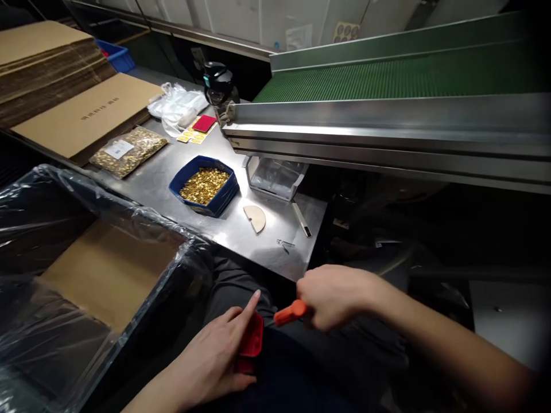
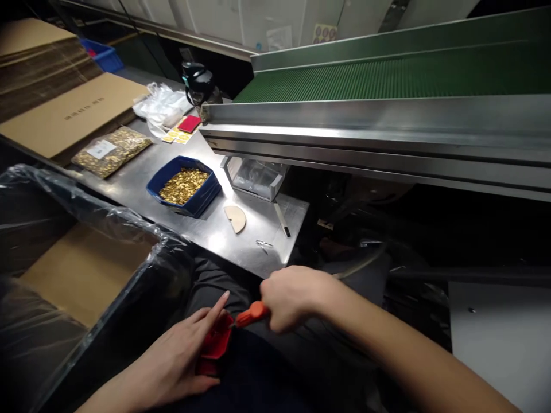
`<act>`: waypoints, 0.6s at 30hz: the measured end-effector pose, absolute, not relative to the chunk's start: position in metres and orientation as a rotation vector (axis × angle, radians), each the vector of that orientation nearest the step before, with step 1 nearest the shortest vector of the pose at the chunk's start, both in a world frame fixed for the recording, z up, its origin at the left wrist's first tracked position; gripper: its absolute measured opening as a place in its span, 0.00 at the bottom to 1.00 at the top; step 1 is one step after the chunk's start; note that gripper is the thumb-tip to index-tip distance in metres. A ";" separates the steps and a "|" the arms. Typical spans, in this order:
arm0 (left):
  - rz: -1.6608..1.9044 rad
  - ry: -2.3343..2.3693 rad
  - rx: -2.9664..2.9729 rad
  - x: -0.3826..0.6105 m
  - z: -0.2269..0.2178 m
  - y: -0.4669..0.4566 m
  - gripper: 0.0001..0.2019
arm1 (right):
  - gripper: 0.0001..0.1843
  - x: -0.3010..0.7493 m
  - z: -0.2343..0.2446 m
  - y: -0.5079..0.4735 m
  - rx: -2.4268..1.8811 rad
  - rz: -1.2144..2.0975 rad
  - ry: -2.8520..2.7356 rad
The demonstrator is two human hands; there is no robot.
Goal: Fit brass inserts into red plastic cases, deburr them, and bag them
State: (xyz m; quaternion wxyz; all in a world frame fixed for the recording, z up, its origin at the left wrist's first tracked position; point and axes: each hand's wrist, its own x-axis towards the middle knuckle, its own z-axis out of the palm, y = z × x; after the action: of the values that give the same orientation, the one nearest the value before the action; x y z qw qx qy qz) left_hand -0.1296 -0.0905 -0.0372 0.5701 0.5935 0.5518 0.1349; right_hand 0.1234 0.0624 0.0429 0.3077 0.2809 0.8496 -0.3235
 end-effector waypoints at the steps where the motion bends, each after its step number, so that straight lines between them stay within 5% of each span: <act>1: 0.328 1.303 1.372 -0.131 -0.039 -0.089 0.58 | 0.05 0.121 0.045 0.060 0.720 -0.824 2.244; 3: 0.414 1.377 1.208 -0.138 -0.048 -0.091 0.55 | 0.05 0.125 0.044 0.052 0.746 -0.794 2.210; 8: 0.808 1.317 0.159 -0.154 -0.072 -0.103 0.27 | 0.17 0.186 0.007 0.041 1.147 -0.496 2.456; 11: 0.899 1.253 -0.239 -0.141 -0.078 -0.096 0.33 | 0.26 0.219 -0.034 0.060 1.378 -0.104 2.497; 18: 0.917 1.138 -0.253 -0.107 -0.078 -0.063 0.38 | 0.24 0.236 -0.119 0.144 1.633 -0.064 2.382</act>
State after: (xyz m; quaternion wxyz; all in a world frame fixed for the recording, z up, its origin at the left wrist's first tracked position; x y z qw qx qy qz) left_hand -0.1069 -0.0629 -0.0782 0.7375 -0.1153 0.5182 0.4174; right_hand 0.2363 0.1442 -0.1192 0.1264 0.5608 0.8180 -0.0219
